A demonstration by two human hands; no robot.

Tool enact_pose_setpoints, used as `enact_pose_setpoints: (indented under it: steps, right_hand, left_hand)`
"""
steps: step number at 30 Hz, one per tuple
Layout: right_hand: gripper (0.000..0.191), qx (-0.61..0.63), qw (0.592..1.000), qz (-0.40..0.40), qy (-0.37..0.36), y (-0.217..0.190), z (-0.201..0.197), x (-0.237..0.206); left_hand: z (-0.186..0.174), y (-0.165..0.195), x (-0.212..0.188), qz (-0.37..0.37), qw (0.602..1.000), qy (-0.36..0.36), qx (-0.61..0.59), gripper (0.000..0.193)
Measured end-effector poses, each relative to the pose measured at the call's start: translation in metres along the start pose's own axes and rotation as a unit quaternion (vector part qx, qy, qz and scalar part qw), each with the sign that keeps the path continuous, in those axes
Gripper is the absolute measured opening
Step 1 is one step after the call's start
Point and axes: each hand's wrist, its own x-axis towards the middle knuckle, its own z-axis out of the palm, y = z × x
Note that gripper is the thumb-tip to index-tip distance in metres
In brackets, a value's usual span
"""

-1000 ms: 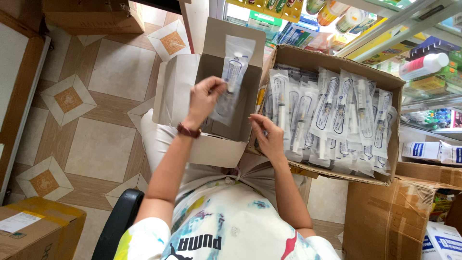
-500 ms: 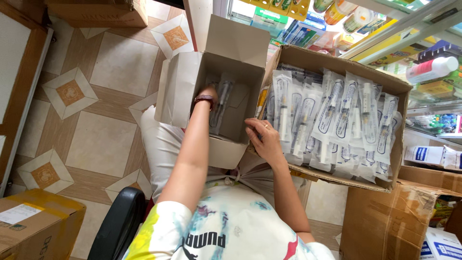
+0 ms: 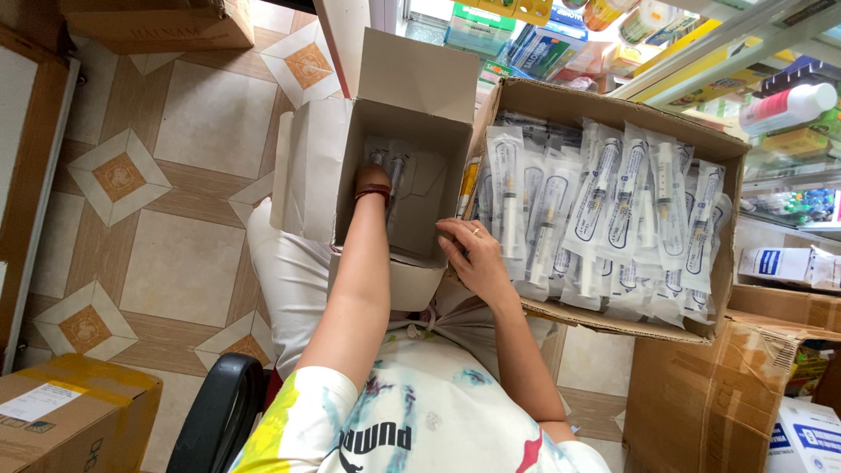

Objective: The person wipes blister packs of pills with a cloth and places them into a cardboard box. They then move a red plastic stool, sit on it, and transfer individually wrapped syringes from a large box into a smaller box.

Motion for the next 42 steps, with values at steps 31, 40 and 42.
enact_pose_setpoints:
  steps: [31,40,42]
  right_hand:
    - [0.022,0.077,0.993,0.012,0.085,0.019,-0.002,-0.017]
    - [0.053,-0.201,0.944,0.145,0.216,0.047,-0.034,-0.018]
    - [0.061,-0.237,0.940,0.139,0.204,0.046,-0.031,-0.019]
  left_hand:
    - [-0.030,0.024,-0.094,0.388,0.909,0.109,-0.106,0.033]
    - [-0.007,0.025,-0.223,0.507,0.814,0.090,-0.269,0.029]
    - [-0.002,0.030,-0.233,0.546,0.793,0.128,-0.239,0.032]
